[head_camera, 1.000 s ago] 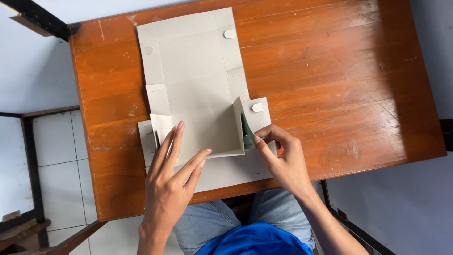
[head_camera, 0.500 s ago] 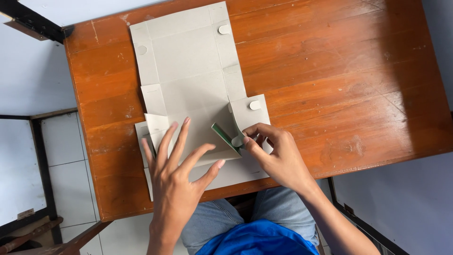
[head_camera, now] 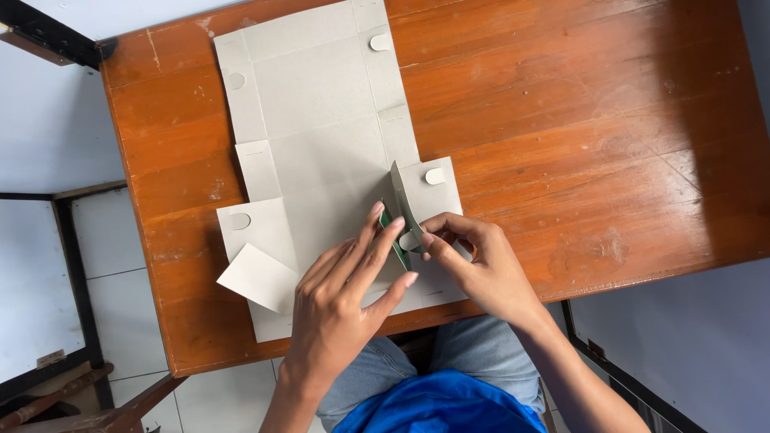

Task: Assembling a cardboard box by folding flaps and tucking them into slots

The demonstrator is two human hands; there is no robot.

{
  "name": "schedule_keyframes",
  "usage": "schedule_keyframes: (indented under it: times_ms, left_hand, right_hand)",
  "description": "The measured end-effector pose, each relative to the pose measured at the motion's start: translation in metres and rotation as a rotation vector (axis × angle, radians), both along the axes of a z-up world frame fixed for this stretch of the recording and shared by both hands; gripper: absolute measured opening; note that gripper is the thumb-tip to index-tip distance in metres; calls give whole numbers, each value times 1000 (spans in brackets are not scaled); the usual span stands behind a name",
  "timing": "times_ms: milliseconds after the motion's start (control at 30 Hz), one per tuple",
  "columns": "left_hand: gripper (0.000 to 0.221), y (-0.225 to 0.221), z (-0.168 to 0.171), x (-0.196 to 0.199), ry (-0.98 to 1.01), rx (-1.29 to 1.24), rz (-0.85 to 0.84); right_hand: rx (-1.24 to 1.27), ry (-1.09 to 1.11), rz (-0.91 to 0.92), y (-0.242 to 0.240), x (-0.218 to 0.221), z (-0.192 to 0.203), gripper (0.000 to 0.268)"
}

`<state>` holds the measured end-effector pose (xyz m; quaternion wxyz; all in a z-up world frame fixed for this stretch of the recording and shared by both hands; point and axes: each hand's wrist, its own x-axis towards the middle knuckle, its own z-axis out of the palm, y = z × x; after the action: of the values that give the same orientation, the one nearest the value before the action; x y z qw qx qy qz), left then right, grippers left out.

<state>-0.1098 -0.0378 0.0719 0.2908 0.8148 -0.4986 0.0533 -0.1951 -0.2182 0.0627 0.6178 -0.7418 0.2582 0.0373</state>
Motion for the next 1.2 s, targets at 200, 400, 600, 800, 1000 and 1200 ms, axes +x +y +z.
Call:
schedule_keyframes:
  times_ms: [200,400,600,800,1000,1200]
  left_hand:
    - [74,-1,1,14,3,115,-57]
    - [76,-2,-1,24,5,191,-112]
    - [93,-4,1,28,103,157,-137]
    - [65,-5,-2,26,242,96,-81]
    - [30,-7,-2,27,123,141,-138]
    - [39,-10,3,29,33,154,-128]
  right_hand:
    - [0,1,-8,-4,-4,-5,23]
    - [10,8,2,-6,-4,-5,24]
    - [126,-11,12,-8,-4,-5,26]
    - [136,-10,8,-7,-2,-2,27]
    - [57,-47,47,-7,-1,0,31]
    - [-293,-105,48,6,-7,18,29]
